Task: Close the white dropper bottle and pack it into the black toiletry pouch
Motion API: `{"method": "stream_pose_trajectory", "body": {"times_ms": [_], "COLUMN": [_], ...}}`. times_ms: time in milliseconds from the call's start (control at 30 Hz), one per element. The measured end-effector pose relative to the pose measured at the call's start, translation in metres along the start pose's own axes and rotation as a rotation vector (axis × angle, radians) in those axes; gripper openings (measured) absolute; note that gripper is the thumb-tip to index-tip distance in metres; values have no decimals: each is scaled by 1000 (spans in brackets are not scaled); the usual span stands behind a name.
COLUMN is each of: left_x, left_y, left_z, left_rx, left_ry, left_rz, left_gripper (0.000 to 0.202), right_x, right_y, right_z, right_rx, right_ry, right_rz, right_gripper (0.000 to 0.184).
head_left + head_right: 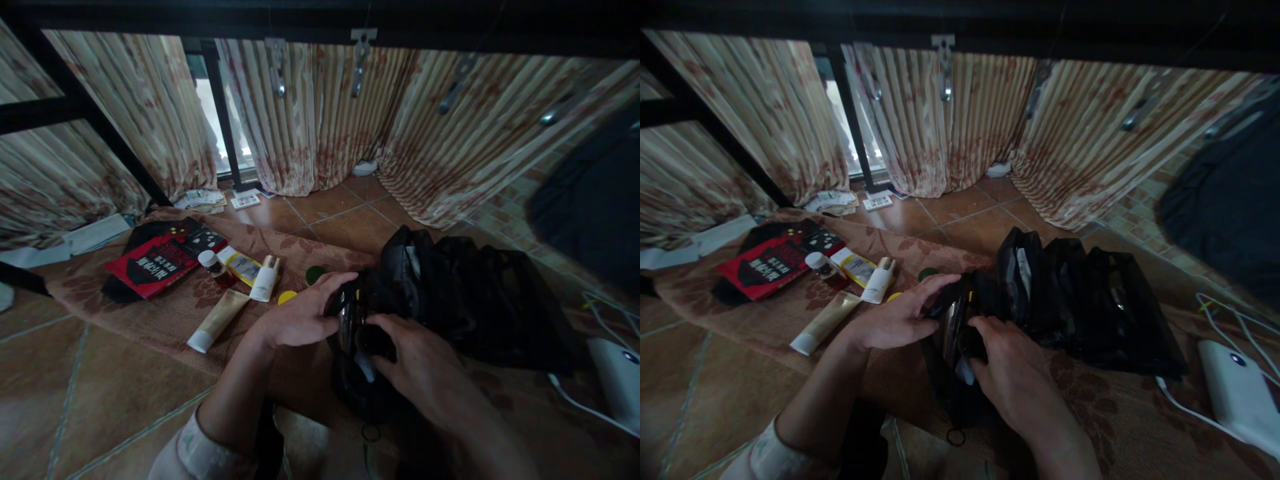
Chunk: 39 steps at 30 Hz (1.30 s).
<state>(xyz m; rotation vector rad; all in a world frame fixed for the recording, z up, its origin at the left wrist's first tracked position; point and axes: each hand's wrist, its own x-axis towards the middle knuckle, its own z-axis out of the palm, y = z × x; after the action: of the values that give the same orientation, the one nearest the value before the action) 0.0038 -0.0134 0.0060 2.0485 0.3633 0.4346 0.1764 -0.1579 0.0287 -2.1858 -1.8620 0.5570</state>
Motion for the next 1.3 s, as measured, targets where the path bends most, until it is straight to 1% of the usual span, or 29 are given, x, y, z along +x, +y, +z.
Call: {"method": "stream_pose_trajectory", "body": {"times_ms": [200,333,400,500,567,633,700,800,967,1067,1167,1233,1300], "left_x": [1,0,1,4,7,11,14,17,19,21,23,23,23], "left_y": [-1,0,0,-1,-3,-4,-5,-4,-6,-10,-12,-12,-12], "left_z": [1,3,4,3,3,3,3,5,9,10,10,10,10], "left_rx": [-12,-84,-142,-210,-195,-159,-124,-75,62,129,148,146,140], "left_ry": [33,67,57,28,70,146,207,252,296,371,454,468,450], "left_rz": [-2,-3,-33,-112,-143,-150,-163,-188,-115,-88,-57,-53,-79], "left_gripper": [77,76,78,72,64,58,55,53,50,47,45,44,44], "right_x": [0,0,-1,-1,-1,0,0,0,1,3,4,4,3], "right_y": [3,2,0,-4,-5,-5,-5,-3,-1,1,2,2,1], "right_z": [1,1,-1,-4,-6,-7,-8,-8,-8,-7,-4,-3,-3], "right_rx": [16,31,50,64,63,73,93,123,182,221,226,198,158], "right_ry": [3,21,29,38,50,65,91,134,201,249,297,315,320], "right_rz": [-9,-10,-33,-57,-47,-41,-44,-46,-47,-64,-76,-83,-92], "right_gripper": [38,37,36,30,30,32,35,40,41,42,44,45,44]}}
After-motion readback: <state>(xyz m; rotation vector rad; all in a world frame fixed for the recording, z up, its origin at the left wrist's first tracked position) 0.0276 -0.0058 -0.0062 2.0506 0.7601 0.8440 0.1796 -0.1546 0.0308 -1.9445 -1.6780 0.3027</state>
